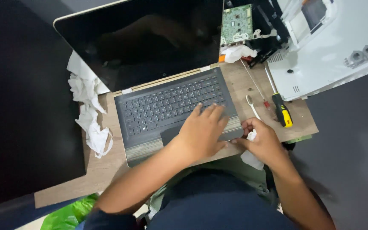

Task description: The person is disassembling a laptop by prying the keyboard assembly from the base and then cleaning the internal components with a brush.

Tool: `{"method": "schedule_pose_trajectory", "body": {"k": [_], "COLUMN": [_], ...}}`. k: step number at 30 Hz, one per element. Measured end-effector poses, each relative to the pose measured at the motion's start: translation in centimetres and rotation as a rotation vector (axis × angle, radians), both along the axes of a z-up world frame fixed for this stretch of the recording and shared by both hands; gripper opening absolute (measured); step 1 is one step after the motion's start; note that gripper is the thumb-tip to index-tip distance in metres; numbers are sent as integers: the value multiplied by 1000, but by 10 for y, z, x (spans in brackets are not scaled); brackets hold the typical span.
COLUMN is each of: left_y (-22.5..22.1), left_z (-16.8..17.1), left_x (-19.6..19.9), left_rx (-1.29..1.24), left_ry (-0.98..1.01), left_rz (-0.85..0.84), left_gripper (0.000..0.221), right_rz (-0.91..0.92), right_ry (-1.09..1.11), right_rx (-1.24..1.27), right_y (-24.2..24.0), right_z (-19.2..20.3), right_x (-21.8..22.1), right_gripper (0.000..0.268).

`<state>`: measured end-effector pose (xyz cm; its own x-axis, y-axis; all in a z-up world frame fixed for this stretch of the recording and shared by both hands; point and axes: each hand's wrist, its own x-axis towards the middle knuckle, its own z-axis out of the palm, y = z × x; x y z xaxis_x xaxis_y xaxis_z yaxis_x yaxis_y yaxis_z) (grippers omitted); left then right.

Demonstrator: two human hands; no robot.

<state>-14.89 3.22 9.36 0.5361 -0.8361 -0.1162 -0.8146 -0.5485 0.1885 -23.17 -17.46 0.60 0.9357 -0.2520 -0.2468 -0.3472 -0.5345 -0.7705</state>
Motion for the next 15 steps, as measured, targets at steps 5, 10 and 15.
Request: {"method": "schedule_pose_trajectory", "body": {"k": [5,10,15], "left_y": [1,-18,-31], "left_z": [-30,-44,-52], "left_x": [2,22,40], "left_rx": [-177,-197,-257], "left_ry": [-4,-127,-67], "left_rz": [-195,-320,-439], "left_gripper": [75,75,77], "right_rz": [9,-38,1], "right_ry": [-21,-38,-22], "right_rx": [43,42,92], "right_y": [-12,-4,-13], "right_z": [-35,-23,-31], "right_x": [2,2,6], "right_gripper": [38,40,43]}}
